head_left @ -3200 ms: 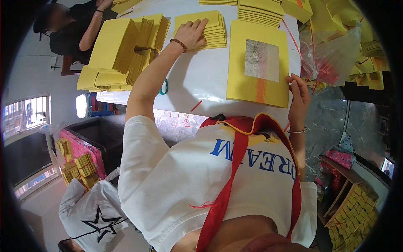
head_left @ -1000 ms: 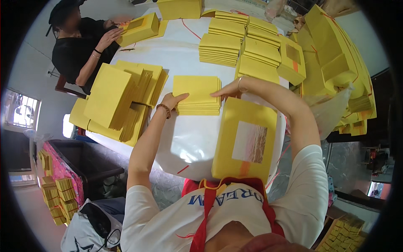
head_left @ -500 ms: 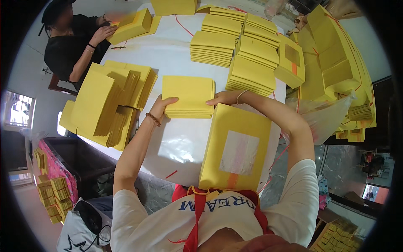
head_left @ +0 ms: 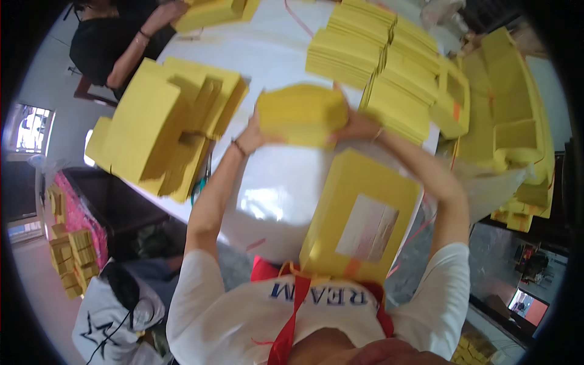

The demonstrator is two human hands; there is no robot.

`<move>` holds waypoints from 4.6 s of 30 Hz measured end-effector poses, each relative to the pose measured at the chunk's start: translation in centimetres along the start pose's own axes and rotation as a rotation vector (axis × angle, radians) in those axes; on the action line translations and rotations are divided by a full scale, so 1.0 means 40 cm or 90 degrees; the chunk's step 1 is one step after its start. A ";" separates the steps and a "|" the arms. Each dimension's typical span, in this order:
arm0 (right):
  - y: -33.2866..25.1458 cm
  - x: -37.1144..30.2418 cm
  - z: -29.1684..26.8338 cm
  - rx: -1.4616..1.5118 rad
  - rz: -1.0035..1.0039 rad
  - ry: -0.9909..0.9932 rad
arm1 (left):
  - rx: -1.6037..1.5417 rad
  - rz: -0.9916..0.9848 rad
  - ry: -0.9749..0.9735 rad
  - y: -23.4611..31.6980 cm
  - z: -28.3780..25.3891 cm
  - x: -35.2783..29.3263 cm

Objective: Folding and stacking yellow joss paper sheets with silver foil inserts at a workspace.

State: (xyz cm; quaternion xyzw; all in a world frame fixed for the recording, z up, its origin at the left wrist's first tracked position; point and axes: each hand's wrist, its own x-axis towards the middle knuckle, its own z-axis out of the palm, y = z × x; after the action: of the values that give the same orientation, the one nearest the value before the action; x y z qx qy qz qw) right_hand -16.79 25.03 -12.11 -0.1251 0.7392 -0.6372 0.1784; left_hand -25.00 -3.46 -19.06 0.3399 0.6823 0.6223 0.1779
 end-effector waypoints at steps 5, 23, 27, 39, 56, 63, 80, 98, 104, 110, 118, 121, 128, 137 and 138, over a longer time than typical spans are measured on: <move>0.060 0.004 0.045 -0.126 -0.076 0.020 | 0.026 -0.047 -0.013 0.004 -0.011 -0.045; -0.093 0.008 -0.014 0.159 0.066 0.039 | -0.183 0.035 0.158 0.165 0.018 0.003; -0.115 0.016 0.020 0.311 0.102 0.067 | -0.602 0.054 0.201 0.211 0.061 0.000; -0.071 0.051 0.053 0.431 0.040 0.144 | -0.363 0.075 0.290 0.278 0.115 0.095; -0.086 0.037 0.060 0.096 -0.062 -0.029 | -0.167 -0.033 0.024 0.184 0.071 0.010; -0.055 0.000 0.036 -0.039 0.001 -0.030 | -0.011 0.044 0.037 0.148 0.096 0.008; -0.114 0.017 -0.020 0.161 0.123 0.153 | -0.547 -0.166 0.235 0.293 0.164 0.077; -0.102 -0.379 -0.140 0.246 0.071 0.519 | -0.617 -0.329 0.668 0.113 0.347 0.279; -0.027 -0.381 -0.106 0.243 0.063 0.596 | -0.367 -0.531 0.656 0.071 0.313 0.301; -0.068 -0.394 -0.080 0.286 -0.006 0.613 | -0.516 -0.442 0.603 0.014 0.304 0.320; -0.060 -0.487 -0.026 0.295 0.023 0.642 | -0.542 -0.627 0.609 0.239 0.315 0.298; -0.050 -0.525 0.004 0.324 0.010 0.640 | -0.552 -0.598 0.500 0.274 0.300 0.284; -0.026 -0.587 0.137 0.389 -0.013 0.673 | -0.562 -0.399 0.345 0.182 0.271 0.260; 0.083 -0.614 0.352 0.452 -0.071 0.670 | -0.539 -0.402 0.254 0.169 0.276 0.061; 0.087 -0.614 0.370 0.481 -0.085 0.671 | -0.521 -0.359 0.216 0.146 0.284 0.006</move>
State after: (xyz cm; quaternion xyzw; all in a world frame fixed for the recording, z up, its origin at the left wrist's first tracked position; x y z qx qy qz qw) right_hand 11.86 22.43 -14.81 0.2298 0.4434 -0.8389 -0.2167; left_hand -16.19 4.92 -15.21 -0.0600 0.4678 0.8122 0.3434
